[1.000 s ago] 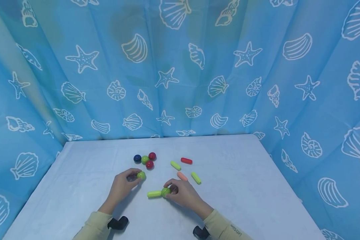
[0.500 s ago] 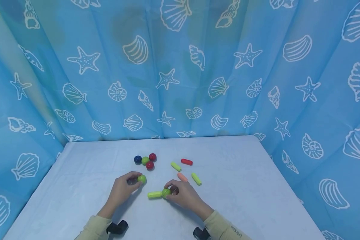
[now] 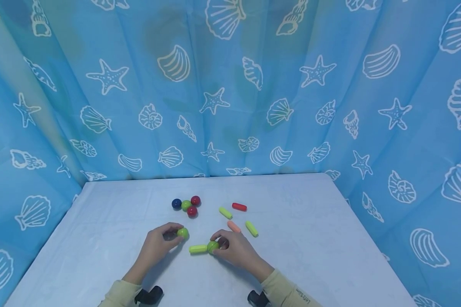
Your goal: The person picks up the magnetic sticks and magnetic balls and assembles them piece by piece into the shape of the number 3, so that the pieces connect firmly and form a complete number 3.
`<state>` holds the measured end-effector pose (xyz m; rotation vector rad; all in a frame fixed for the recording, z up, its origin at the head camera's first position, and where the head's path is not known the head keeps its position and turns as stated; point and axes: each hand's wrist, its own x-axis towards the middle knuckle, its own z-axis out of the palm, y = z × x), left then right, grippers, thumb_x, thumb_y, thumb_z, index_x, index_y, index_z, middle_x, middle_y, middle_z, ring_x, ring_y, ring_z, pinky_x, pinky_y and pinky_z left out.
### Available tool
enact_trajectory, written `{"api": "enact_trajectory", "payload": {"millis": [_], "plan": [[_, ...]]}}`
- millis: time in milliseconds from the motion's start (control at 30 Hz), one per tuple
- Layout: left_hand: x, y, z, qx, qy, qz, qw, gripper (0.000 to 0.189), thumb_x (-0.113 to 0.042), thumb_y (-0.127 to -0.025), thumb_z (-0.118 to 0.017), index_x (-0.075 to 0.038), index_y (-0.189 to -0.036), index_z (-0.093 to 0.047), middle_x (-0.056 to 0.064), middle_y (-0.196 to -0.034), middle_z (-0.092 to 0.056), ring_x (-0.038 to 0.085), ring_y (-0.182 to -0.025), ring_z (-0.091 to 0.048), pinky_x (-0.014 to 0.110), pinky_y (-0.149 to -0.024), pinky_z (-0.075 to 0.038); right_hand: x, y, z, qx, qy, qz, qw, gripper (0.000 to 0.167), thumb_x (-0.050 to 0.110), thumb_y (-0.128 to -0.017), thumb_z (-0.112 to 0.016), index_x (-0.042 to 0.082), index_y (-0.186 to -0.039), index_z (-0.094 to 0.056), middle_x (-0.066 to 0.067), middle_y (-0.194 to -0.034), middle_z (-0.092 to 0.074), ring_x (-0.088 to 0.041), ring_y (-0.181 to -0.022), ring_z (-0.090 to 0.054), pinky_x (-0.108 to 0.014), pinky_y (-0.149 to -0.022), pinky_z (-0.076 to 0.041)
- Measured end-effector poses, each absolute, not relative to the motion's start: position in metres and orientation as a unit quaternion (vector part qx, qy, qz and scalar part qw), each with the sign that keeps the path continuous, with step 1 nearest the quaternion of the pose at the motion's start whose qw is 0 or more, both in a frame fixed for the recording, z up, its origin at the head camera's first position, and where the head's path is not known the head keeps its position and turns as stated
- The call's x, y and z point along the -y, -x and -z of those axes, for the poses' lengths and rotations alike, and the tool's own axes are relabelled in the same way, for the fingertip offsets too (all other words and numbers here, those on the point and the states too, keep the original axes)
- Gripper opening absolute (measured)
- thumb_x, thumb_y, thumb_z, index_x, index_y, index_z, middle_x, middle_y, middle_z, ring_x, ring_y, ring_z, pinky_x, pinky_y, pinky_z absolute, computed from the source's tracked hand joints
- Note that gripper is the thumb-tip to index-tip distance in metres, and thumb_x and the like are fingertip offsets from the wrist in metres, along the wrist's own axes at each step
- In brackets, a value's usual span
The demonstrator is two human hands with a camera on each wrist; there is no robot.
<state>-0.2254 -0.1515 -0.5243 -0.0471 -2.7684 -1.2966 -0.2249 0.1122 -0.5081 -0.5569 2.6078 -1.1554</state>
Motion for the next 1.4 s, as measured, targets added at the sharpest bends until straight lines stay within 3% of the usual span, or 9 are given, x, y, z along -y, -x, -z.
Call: {"api": "enact_trajectory", "payload": {"millis": [233, 1400], "plan": [[0.154, 0.220, 0.525, 0.904, 0.030, 0.426, 0.032, 0.027, -0.020, -0.085, -0.083, -0.021, -0.111, -0.074, -0.003, -0.109, -0.073, 0.023, -0.110, -0.066, 0.049, -0.099, -0.050, -0.111, 0.225, 0.508, -0.893, 0.185, 0.393, 0.121, 0.027, 0.019, -0.087, -0.081, 0.023, -0.112, -0.070, 0.010, -0.094, -0.068, -0.010, -0.080, -0.060, -0.024, -0.074, -0.052], [0.161, 0.210, 0.519, 0.898, 0.086, 0.429, -0.039, 0.026, -0.019, -0.083, -0.083, -0.022, -0.107, -0.074, -0.010, -0.100, -0.072, 0.013, -0.096, -0.066, 0.044, -0.090, -0.054, -0.111, 0.226, 0.509, -0.893, 0.193, 0.391, 0.112, 0.027, 0.020, -0.087, -0.081, 0.023, -0.111, -0.069, 0.011, -0.093, -0.067, -0.009, -0.078, -0.059, -0.024, -0.072, -0.051]]}}
